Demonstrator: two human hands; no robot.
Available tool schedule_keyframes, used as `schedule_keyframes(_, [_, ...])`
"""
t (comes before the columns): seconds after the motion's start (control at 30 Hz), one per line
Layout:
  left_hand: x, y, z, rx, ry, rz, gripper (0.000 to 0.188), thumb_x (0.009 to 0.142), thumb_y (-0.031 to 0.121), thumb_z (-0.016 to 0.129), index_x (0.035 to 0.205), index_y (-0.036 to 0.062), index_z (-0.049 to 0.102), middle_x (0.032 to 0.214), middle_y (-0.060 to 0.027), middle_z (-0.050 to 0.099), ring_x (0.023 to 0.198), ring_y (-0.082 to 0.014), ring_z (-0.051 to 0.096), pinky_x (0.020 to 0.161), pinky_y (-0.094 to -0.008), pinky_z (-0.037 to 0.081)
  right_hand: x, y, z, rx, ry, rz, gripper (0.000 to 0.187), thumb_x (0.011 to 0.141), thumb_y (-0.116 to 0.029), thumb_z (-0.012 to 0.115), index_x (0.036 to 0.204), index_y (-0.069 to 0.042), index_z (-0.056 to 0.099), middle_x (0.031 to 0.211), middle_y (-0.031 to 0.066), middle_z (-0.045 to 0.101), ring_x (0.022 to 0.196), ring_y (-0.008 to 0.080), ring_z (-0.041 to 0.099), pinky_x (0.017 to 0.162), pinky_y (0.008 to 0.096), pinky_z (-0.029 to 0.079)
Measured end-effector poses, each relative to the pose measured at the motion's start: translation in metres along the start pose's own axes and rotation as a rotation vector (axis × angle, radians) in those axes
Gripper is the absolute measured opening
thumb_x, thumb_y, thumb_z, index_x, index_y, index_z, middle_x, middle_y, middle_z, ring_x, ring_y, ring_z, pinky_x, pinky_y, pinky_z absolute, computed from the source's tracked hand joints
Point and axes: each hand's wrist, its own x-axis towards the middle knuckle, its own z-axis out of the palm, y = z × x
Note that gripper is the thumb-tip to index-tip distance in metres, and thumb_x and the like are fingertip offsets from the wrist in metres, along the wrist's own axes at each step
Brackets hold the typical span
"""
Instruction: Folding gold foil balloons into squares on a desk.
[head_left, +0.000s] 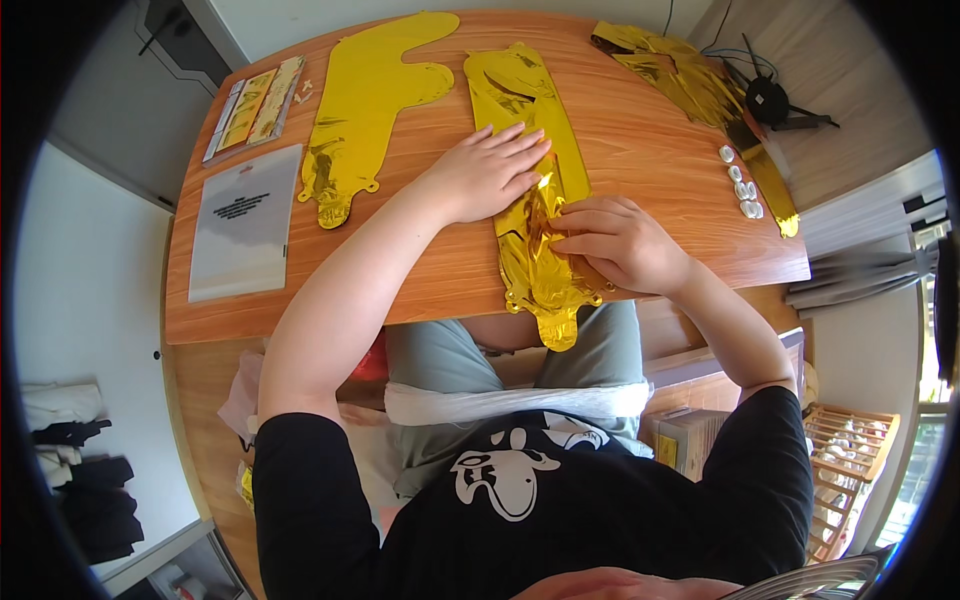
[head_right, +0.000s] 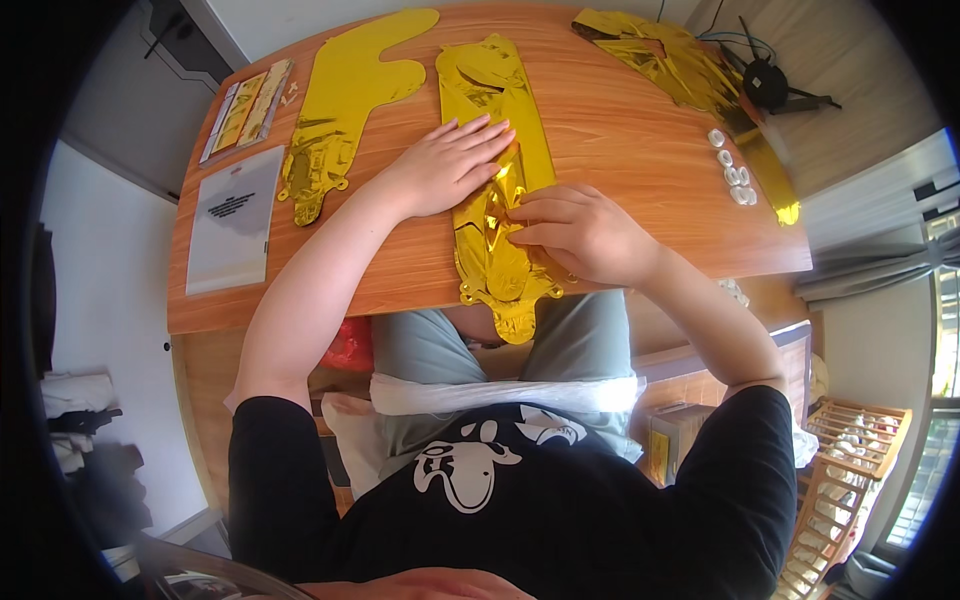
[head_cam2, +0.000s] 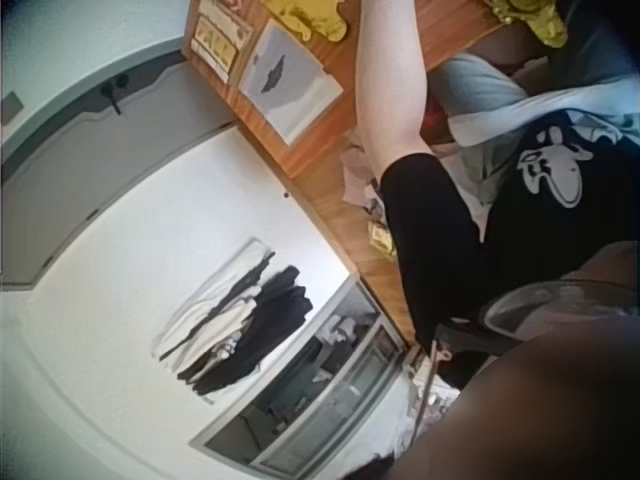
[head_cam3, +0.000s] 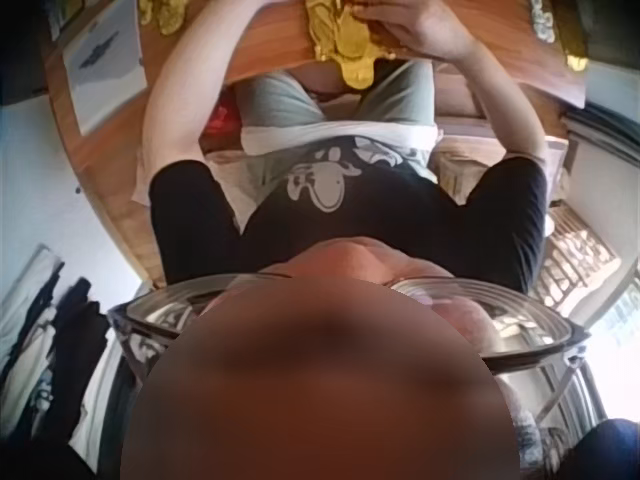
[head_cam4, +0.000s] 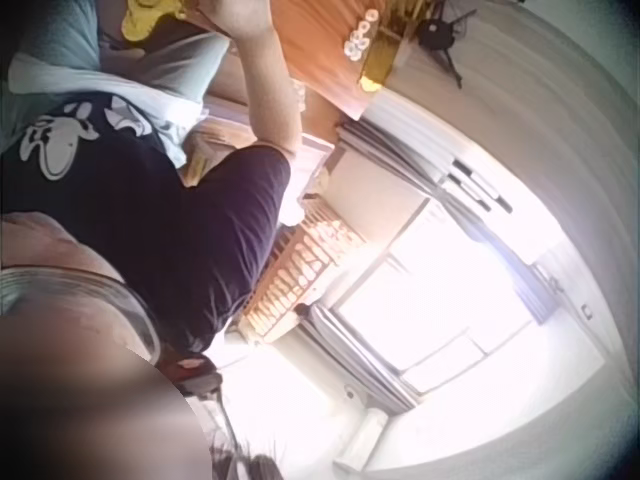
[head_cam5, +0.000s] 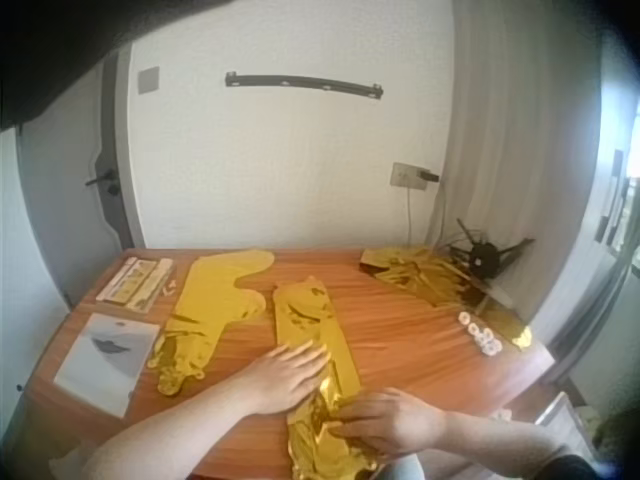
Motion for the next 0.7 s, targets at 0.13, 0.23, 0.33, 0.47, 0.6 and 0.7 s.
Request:
schedule_keyframes(0.13, [-0.001,0.002,-0.004,-0.08,-0.018,-0.03,0.072,0.107,0.062,0.031,0.161,0.0143,0.034,0.168,-0.0064,0.033,0.157,-0.0253,0.024,0.128,-0.0472,0.02,-0.002,0.001,0.0,0.0,-0.037,0.013,0.033,0.08,-0.007,0.076,0.113,-0.009,0.074,0.124,0.0094,0.07,0.118,0.0309,0.064,0.1,0.0448,0.05])
schedule_keyframes(0.23, [-0.002,0.005,-0.007,-0.052,-0.036,-0.013,0.084,0.101,0.071,0.038,0.162,0.0134,0.033,0.168,-0.0074,0.032,0.157,-0.026,0.023,0.129,-0.0467,0.018,-0.002,0.0,0.0,0.009,-0.043,0.021,0.032,0.082,-0.007,0.075,0.114,-0.009,0.073,0.123,0.0096,0.07,0.117,0.0308,0.064,0.1,0.0446,0.05])
schedule_keyframes(0.33, [-0.003,0.007,-0.008,0.035,-0.023,0.004,0.096,0.094,0.079,0.045,0.162,0.0126,0.032,0.168,-0.008,0.031,0.157,-0.0268,0.023,0.129,-0.0461,0.017,-0.001,0.001,-0.001,0.07,-0.033,0.067,0.032,0.085,-0.007,0.073,0.118,-0.008,0.071,0.12,0.0107,0.07,0.116,0.0312,0.065,0.101,0.0441,0.05])
schedule_keyframes(0.47, [-0.002,0.008,-0.009,0.037,-0.042,-0.002,0.1,0.091,0.08,0.049,0.162,0.0128,0.031,0.169,-0.0078,0.03,0.157,-0.0275,0.022,0.129,-0.0462,0.017,0.004,-0.003,-0.005,0.236,0.014,0.315,0.034,0.091,-0.006,0.069,0.125,-0.002,0.066,0.115,0.015,0.07,0.112,0.0354,0.066,0.098,0.0438,0.051])
schedule_keyframes(0.6, [-0.002,0.01,-0.012,0.053,-0.06,-0.019,0.098,0.091,0.076,0.055,0.164,0.0164,0.028,0.17,-0.0081,0.027,0.158,-0.0284,0.022,0.129,-0.0461,0.018,0.012,-0.004,0.003,0.322,0.114,0.516,0.041,0.089,-0.008,0.073,0.129,-0.003,0.063,0.112,0.0169,0.07,0.108,0.0351,0.067,0.097,0.0431,0.051])
schedule_keyframes(0.7, [-0.002,0.011,-0.012,0.05,-0.064,-0.022,0.098,0.09,0.075,0.056,0.164,0.0165,0.028,0.17,-0.0081,0.027,0.158,-0.0284,0.022,0.129,-0.046,0.018,0.017,-0.002,0.001,0.25,0.082,0.494,0.046,0.086,-0.01,0.078,0.129,-0.003,0.063,0.11,0.0165,0.07,0.106,0.0327,0.069,0.095,0.0425,0.052])
